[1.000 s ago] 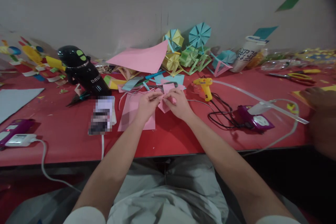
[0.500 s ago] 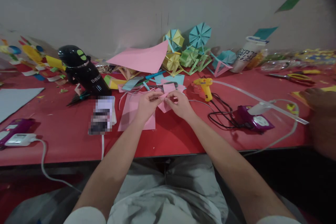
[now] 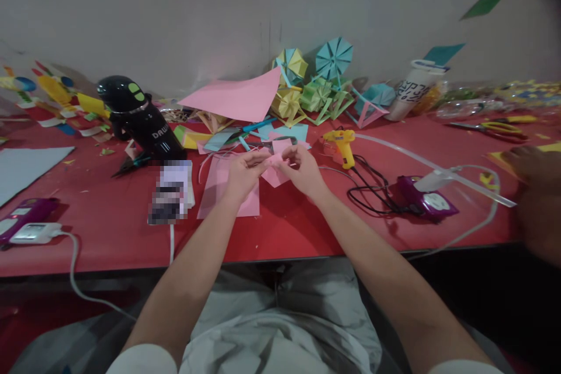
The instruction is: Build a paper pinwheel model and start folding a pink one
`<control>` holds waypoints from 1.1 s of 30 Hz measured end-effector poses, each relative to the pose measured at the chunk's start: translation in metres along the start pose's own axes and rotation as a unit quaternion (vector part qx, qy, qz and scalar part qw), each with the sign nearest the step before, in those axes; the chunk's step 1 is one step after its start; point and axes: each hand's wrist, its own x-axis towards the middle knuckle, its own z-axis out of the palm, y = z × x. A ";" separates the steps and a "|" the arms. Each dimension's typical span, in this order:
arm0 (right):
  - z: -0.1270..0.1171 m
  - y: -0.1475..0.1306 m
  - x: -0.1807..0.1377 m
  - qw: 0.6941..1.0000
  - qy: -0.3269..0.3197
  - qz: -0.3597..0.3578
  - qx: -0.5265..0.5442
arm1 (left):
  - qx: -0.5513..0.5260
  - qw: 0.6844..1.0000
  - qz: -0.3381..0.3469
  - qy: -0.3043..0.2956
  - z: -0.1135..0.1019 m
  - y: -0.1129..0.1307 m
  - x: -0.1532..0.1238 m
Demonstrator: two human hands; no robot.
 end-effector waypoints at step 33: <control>-0.004 -0.001 0.001 1.000 0.024 0.017 -0.005 | 0.034 0.997 -0.053 0.048 0.000 0.009 0.000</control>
